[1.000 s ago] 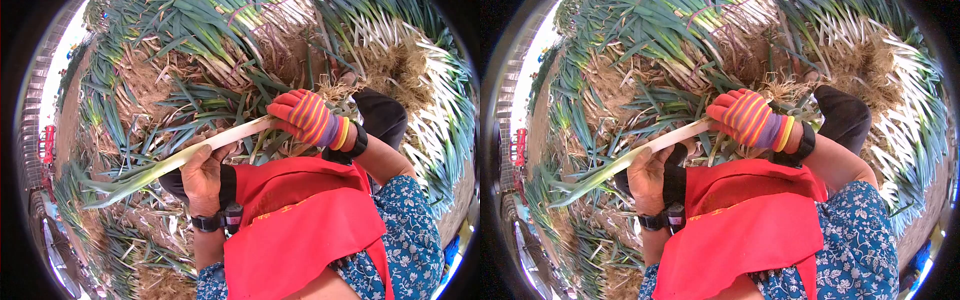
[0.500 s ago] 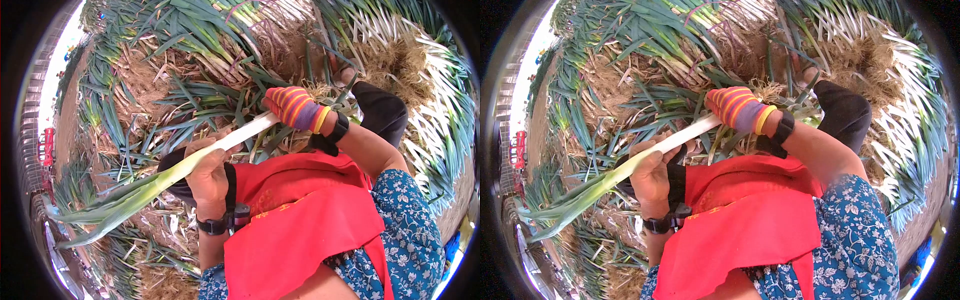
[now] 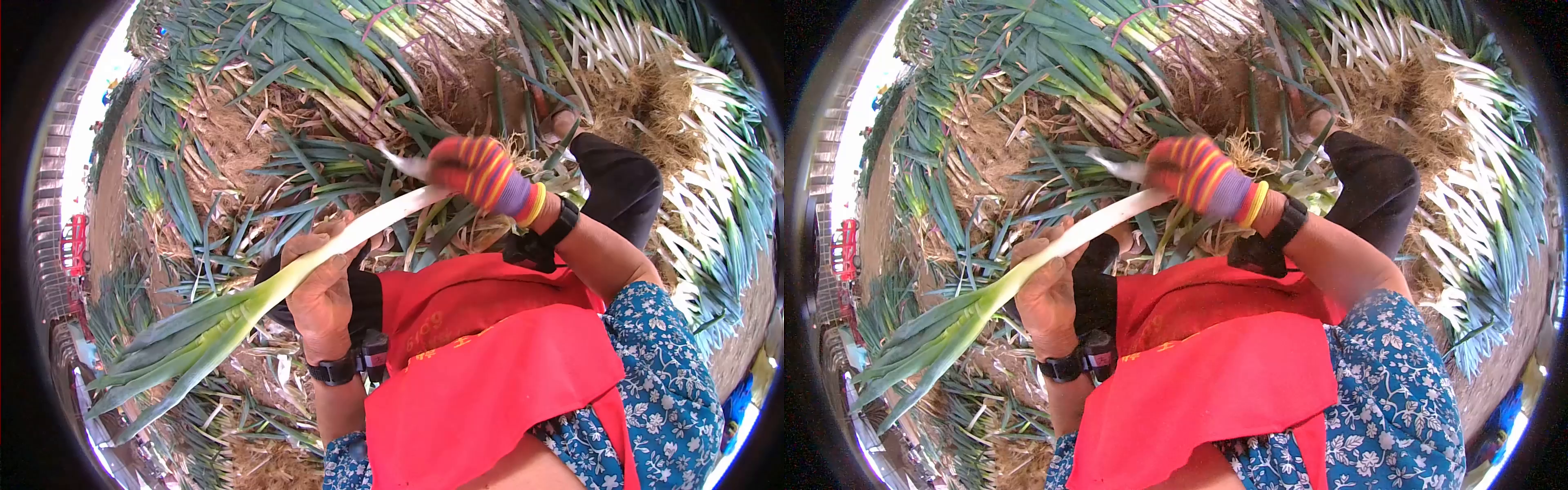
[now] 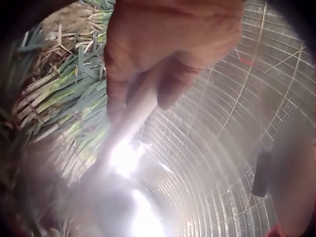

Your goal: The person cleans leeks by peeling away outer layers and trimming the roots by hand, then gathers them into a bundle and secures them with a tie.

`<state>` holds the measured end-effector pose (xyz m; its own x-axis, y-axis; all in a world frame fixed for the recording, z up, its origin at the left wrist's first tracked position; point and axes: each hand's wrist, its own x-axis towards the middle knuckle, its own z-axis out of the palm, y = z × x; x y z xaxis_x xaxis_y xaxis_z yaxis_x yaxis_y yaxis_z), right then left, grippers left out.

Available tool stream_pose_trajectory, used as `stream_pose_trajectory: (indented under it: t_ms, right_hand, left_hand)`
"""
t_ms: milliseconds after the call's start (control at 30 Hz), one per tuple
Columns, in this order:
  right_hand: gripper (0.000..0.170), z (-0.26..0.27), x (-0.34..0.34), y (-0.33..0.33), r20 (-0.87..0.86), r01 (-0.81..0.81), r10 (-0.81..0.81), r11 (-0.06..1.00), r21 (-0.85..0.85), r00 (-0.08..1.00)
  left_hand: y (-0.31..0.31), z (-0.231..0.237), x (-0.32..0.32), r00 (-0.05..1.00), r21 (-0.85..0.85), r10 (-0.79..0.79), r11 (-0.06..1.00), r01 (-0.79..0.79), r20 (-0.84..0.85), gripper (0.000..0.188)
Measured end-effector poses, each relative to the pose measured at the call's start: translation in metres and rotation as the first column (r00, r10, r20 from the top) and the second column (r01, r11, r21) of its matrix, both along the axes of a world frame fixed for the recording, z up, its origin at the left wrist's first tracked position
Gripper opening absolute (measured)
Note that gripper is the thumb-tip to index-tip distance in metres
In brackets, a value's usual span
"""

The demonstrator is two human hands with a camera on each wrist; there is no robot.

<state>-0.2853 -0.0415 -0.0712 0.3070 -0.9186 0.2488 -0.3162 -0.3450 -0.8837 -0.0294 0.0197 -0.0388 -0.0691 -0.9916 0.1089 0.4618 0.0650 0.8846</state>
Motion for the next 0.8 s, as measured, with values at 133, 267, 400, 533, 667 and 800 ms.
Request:
stream_pose_trajectory:
  t_ms: [133, 267, 400, 533, 667, 800]
  right_hand:
    - [0.009, 0.004, -0.03, -0.021, 0.774, -0.134, -0.421, 0.834, 0.535, 0.472]
    - [0.009, -0.047, -0.062, -0.026, 0.198, 0.31, -0.301, 0.951, -0.017, 0.933]
    - [0.025, -0.099, -0.132, -0.011, -0.767, 0.12, -0.302, 0.951, -0.285, 0.566]
    - [0.045, -0.091, -0.152, 0.002, -0.871, 0.177, -0.251, 0.965, -0.193, 0.423]
    - [0.047, 0.012, -0.065, 0.013, -0.424, -0.061, -0.111, 0.926, -0.372, 0.899]
    - [0.041, 0.006, -0.027, 0.024, -0.287, -0.158, 0.078, 0.951, -0.265, 0.955]
  left_hand:
    - [0.004, 0.003, 0.011, 0.999, 0.028, 0.039, 0.999, -0.039, -0.002, 0.026]
    - [0.005, -0.003, -0.002, 0.999, 0.069, 0.014, 0.997, -0.017, 0.037, 0.022]
    - [0.01, -0.001, -0.006, 0.992, 0.126, 0.108, 0.985, -0.115, 0.06, 0.021]
    - [0.003, 0.019, 0.024, 0.976, 0.148, 0.198, 0.967, -0.209, 0.085, 0.018]
    - [-0.005, 0.02, 0.008, 0.986, 0.152, 0.163, 0.974, -0.166, 0.031, 0.017]
    - [-0.003, 0.021, -0.003, 0.993, 0.128, 0.117, 0.985, -0.117, 0.011, 0.017]
